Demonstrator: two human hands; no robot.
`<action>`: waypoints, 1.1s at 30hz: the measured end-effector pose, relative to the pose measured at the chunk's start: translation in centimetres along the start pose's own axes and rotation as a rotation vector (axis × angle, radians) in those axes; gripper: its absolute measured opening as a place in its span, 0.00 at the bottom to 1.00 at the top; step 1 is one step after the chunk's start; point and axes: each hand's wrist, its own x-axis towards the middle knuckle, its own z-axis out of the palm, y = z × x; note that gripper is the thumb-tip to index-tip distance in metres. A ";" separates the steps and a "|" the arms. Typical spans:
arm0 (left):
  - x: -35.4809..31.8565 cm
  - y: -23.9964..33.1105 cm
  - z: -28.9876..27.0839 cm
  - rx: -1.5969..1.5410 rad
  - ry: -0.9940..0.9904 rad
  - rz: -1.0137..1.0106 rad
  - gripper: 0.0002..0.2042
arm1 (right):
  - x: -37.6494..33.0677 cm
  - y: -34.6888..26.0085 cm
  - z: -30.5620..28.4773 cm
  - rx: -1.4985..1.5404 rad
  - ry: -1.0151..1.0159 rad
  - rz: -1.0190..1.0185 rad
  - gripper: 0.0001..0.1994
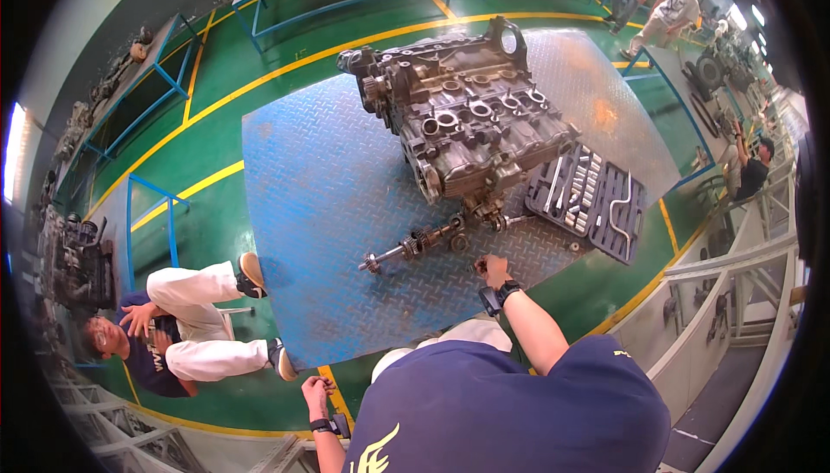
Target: The person removes components from an engine block on a metal workbench, including taking out a small part from the side and handling a camshaft.
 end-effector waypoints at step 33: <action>-10.2 -13.9 -3.3 0.037 0.085 -0.300 0.06 | 2.8 -7.2 21.7 -1.938 -0.440 -0.942 0.07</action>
